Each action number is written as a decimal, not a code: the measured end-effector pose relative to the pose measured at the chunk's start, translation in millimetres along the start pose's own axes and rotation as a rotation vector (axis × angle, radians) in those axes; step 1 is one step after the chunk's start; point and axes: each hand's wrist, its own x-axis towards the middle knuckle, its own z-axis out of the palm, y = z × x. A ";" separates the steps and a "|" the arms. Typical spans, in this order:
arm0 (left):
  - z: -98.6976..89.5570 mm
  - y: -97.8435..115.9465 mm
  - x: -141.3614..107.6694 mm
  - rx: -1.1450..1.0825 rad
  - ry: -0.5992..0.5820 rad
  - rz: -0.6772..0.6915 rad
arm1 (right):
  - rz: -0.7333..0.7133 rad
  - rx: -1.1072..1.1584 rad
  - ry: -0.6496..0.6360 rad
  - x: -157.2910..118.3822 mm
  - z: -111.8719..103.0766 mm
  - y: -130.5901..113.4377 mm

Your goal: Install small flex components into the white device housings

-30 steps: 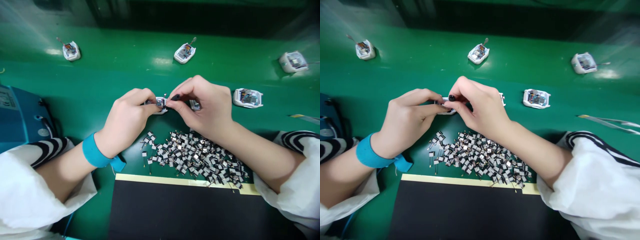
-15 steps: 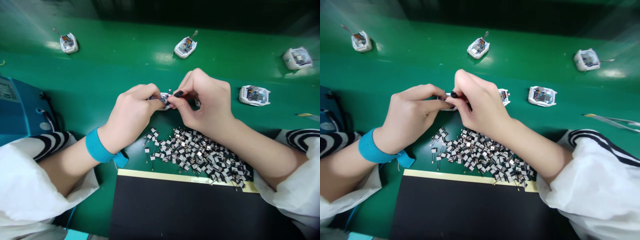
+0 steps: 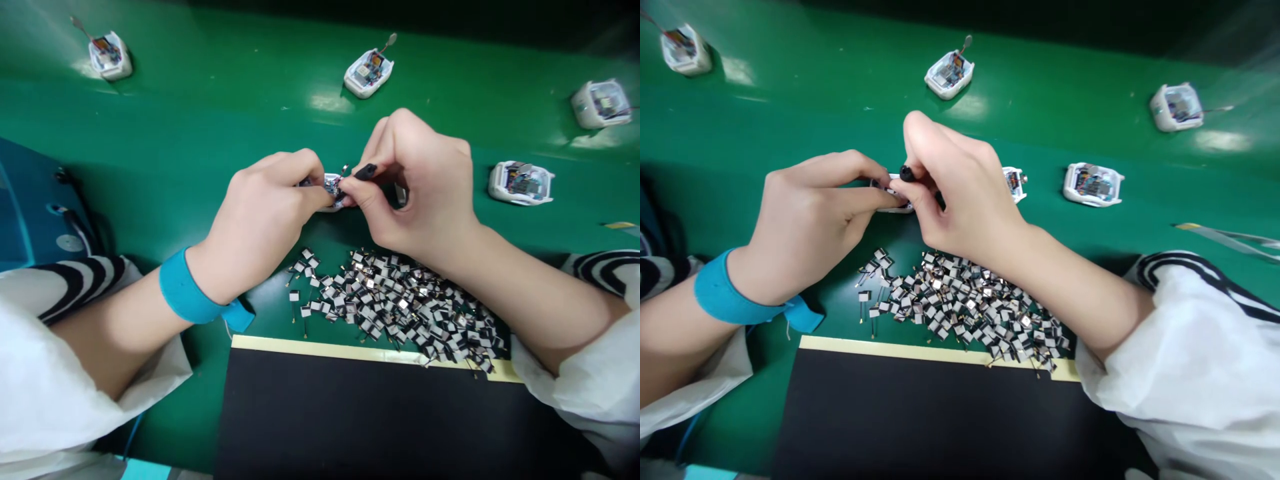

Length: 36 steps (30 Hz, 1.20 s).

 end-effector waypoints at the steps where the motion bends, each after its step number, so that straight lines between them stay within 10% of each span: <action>1: 0.1 -0.2 0.4 -0.011 -0.008 -0.009 | -0.005 0.006 0.000 0.3 0.0 0.3; 10: 1.5 -4.8 -3.0 -0.036 -0.003 0.038 | 0.085 0.291 0.118 0.5 3.6 -1.5; 16: -18.3 -11.0 -7.8 -0.091 0.109 -0.061 | 0.131 0.443 0.291 6.5 -43.9 -9.2; 23: -48.5 -14.9 -59.2 0.120 -0.179 -0.401 | 0.083 -0.112 -0.118 41.4 -82.2 -9.5; 27: -49.0 -14.1 -72.5 0.132 -0.239 -0.454 | -0.240 -0.384 -0.468 120.0 -29.2 -38.2; 36: -52.5 -30.2 -77.7 0.077 -0.277 -0.470 | -0.517 -0.574 -0.558 248.1 135.7 -79.5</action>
